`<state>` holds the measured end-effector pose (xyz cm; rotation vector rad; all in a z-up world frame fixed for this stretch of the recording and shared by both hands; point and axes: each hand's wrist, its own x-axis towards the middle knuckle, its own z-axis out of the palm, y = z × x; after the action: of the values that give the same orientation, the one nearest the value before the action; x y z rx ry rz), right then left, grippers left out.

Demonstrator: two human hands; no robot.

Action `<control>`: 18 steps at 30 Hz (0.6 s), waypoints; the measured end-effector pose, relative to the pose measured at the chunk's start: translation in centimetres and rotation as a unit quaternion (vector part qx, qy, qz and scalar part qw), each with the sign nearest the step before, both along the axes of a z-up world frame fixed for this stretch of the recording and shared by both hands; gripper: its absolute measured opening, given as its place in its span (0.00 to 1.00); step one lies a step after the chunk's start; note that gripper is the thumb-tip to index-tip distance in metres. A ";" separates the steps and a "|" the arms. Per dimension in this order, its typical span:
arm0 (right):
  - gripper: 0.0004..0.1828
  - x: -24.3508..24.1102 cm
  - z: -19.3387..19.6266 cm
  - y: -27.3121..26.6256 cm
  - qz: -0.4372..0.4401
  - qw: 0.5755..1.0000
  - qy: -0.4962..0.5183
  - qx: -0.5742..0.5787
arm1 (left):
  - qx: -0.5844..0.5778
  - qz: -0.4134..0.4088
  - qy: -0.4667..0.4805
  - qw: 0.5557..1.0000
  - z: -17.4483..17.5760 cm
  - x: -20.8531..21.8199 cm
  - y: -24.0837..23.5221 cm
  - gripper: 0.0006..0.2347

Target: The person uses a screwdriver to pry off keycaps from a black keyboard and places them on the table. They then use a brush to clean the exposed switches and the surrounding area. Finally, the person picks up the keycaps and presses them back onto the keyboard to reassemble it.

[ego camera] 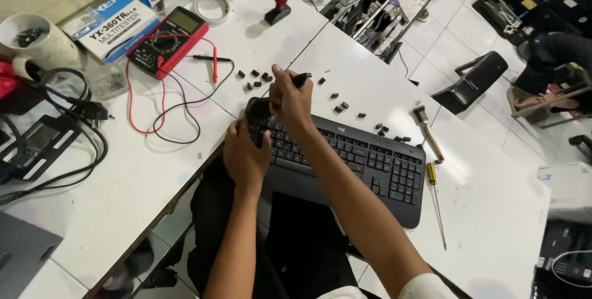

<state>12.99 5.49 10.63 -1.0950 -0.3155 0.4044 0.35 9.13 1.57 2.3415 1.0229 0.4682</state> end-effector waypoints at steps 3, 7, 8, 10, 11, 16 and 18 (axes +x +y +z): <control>0.29 0.0 -0.9 0.7 0.016 0.999 -0.045 0.002 | 0.004 -0.006 -0.014 1.000 -0.2 0.1 0.2 0.28; 0.30 2.0 -3.2 0.9 0.027 0.996 -0.079 0.014 | 0.014 -0.004 -0.025 1.000 -0.7 0.1 0.1 0.27; 0.29 1.5 -2.2 0.9 0.041 0.994 -0.099 -0.003 | 0.030 -0.005 -0.024 0.999 -0.9 0.1 0.1 0.27; 0.28 0.9 -1.6 1.5 0.050 0.992 -0.119 -0.017 | 0.050 -0.011 -0.023 0.998 -0.9 0.0 0.1 0.27; 0.28 0.9 -1.8 2.1 0.030 0.989 -0.141 -0.042 | 0.058 -0.010 -0.019 0.998 -0.8 -0.1 0.1 0.26; 0.29 2.1 -3.0 3.7 -0.014 0.977 -0.189 -0.102 | 0.115 -0.006 -0.005 0.993 -0.8 -0.1 -0.1 0.26; 0.29 2.8 -3.5 3.4 0.010 0.976 -0.181 -0.118 | 0.128 -0.001 -0.007 0.992 -1.1 0.0 -0.1 0.24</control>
<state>15.76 8.86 7.17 -1.4015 -0.6125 0.2629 0.30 9.01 0.48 2.5597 1.0045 0.6480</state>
